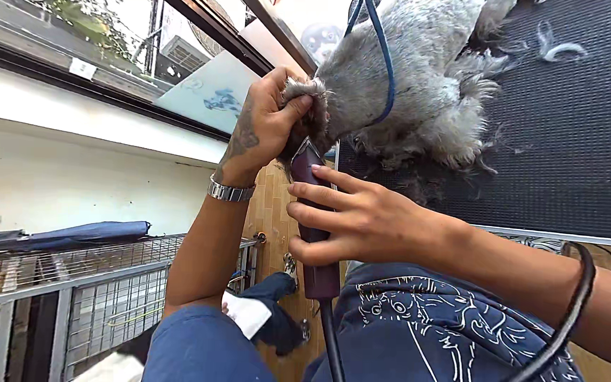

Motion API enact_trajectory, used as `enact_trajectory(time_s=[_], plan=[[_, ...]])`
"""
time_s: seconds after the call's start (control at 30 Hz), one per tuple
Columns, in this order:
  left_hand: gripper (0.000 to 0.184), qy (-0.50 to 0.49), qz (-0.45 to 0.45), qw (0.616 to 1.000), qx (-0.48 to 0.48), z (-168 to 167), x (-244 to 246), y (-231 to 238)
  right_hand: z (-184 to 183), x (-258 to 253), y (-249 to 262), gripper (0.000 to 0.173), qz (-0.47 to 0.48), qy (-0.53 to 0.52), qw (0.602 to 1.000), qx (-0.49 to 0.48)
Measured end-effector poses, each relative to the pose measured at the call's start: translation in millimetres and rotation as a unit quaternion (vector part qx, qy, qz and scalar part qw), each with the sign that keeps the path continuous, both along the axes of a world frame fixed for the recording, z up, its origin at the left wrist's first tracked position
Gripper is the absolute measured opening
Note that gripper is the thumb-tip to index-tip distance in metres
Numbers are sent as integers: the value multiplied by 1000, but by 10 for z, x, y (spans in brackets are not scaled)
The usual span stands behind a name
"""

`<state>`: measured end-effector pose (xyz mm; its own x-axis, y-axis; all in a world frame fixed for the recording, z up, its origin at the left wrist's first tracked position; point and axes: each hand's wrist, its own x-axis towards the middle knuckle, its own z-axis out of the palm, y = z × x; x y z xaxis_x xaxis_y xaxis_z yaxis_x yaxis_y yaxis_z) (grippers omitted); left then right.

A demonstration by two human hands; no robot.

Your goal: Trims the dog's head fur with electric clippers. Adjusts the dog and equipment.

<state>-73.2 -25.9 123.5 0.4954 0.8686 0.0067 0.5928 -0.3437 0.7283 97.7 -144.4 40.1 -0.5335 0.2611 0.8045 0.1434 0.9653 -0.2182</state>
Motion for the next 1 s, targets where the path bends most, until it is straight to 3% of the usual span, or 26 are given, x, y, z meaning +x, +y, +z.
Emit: enact_trajectory(time_s=[0.27, 0.5, 0.6, 0.7, 0.77, 0.87, 0.93, 1.0], plan=[[7, 37, 11, 999, 1, -33, -64, 87, -105, -188, 136, 25, 4, -28, 1000, 3], [7, -13, 11, 999, -40, -31, -182, 289, -244, -112, 127, 19, -82, -38, 995, -35], [12, -33, -44, 997, -45, 7, -251, 346, -345, 41, -87, 20, -81, -17, 994, -73], [21, 22, -130, 991, 8, 137, -415, 232, -512, 304, -350, 20, -99, 4, 986, -133], [28, -11, -197, 980, -3, 144, -575, 105, -609, 527, -500, 16, -129, 26, 976, -171], [36, -161, -181, 967, -79, -259, -705, -171, -721, 884, -694, 17, -153, 74, 958, -229], [34, -154, -71, 977, -131, -726, -623, -297, -800, 1096, -770, 18, -146, 140, 944, -262], [23, -106, 57, 983, -138, -1120, -454, -215, -894, 1251, -841, 34, -126, 233, 919, -294]])
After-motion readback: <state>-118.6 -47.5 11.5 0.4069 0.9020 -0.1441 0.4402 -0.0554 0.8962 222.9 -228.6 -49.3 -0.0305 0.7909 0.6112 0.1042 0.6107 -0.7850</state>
